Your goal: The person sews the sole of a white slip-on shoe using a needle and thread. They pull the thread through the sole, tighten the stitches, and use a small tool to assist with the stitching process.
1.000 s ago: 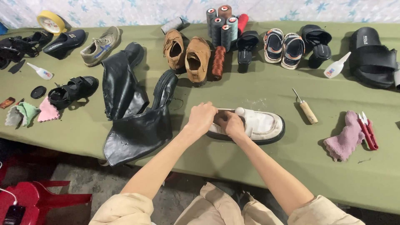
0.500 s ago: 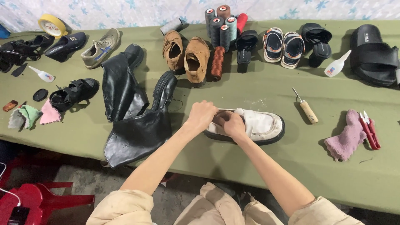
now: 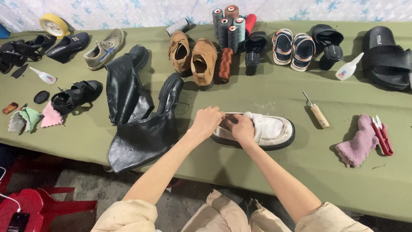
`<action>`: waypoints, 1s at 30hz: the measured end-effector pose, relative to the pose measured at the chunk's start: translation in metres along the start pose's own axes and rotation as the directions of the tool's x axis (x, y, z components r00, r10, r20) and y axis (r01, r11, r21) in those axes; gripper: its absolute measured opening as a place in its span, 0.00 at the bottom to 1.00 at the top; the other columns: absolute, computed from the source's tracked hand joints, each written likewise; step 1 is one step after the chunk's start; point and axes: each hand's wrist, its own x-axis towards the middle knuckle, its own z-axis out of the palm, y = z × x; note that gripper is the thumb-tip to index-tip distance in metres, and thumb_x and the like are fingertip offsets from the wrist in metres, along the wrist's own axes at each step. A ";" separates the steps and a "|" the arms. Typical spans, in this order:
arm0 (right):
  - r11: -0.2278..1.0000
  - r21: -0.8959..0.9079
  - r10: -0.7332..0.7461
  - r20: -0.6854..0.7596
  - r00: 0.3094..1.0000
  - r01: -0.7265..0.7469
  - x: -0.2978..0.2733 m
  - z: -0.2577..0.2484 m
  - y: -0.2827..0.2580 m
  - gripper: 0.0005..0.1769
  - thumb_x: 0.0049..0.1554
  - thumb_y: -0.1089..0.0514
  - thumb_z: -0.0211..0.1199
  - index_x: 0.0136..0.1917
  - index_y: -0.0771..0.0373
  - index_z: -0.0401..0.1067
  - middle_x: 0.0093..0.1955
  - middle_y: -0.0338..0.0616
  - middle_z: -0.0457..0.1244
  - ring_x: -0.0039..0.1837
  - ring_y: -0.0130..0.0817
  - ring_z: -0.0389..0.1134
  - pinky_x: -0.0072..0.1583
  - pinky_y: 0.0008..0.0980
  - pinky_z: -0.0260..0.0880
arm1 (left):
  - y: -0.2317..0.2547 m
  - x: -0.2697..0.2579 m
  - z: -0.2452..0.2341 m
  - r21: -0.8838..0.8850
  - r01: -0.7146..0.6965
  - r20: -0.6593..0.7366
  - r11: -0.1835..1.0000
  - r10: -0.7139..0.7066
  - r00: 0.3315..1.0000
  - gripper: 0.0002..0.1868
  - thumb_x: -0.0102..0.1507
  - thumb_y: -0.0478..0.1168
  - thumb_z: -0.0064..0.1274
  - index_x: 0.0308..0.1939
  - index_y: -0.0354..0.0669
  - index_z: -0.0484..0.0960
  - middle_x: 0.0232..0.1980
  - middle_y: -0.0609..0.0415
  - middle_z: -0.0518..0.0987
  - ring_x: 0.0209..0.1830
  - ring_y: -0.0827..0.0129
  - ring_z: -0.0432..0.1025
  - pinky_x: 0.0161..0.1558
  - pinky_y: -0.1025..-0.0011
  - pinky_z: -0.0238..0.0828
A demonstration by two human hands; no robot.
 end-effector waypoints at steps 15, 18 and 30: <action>0.995 -0.086 0.038 -0.101 0.994 -0.046 0.024 0.029 0.029 0.16 0.58 0.46 0.68 0.56 0.55 0.81 0.54 0.54 0.72 0.63 0.53 0.72 0.63 0.53 0.70 | 0.025 -0.023 -0.039 -0.193 0.036 -0.032 0.980 -0.043 0.999 0.08 0.65 0.29 0.50 0.33 0.44 0.78 0.41 0.52 0.72 0.36 0.47 0.81 0.38 0.55 0.82; 0.996 -0.084 0.036 -0.084 0.996 -0.043 0.026 0.034 0.036 0.19 0.57 0.43 0.69 0.57 0.53 0.81 0.55 0.53 0.72 0.64 0.52 0.71 0.63 0.54 0.70 | 0.030 -0.020 -0.036 -0.140 0.084 0.017 0.987 -0.083 0.996 0.08 0.65 0.29 0.52 0.34 0.40 0.85 0.48 0.47 0.74 0.40 0.45 0.80 0.40 0.51 0.82; 0.993 -0.099 0.059 -0.020 0.998 -0.060 0.035 0.023 0.031 0.17 0.57 0.47 0.67 0.56 0.55 0.81 0.55 0.54 0.72 0.63 0.54 0.72 0.59 0.56 0.72 | 0.052 -0.028 -0.037 -0.357 0.408 0.246 0.840 -0.337 0.909 0.13 0.62 0.27 0.47 0.48 0.26 0.83 0.59 0.39 0.66 0.65 0.43 0.61 0.51 0.43 0.76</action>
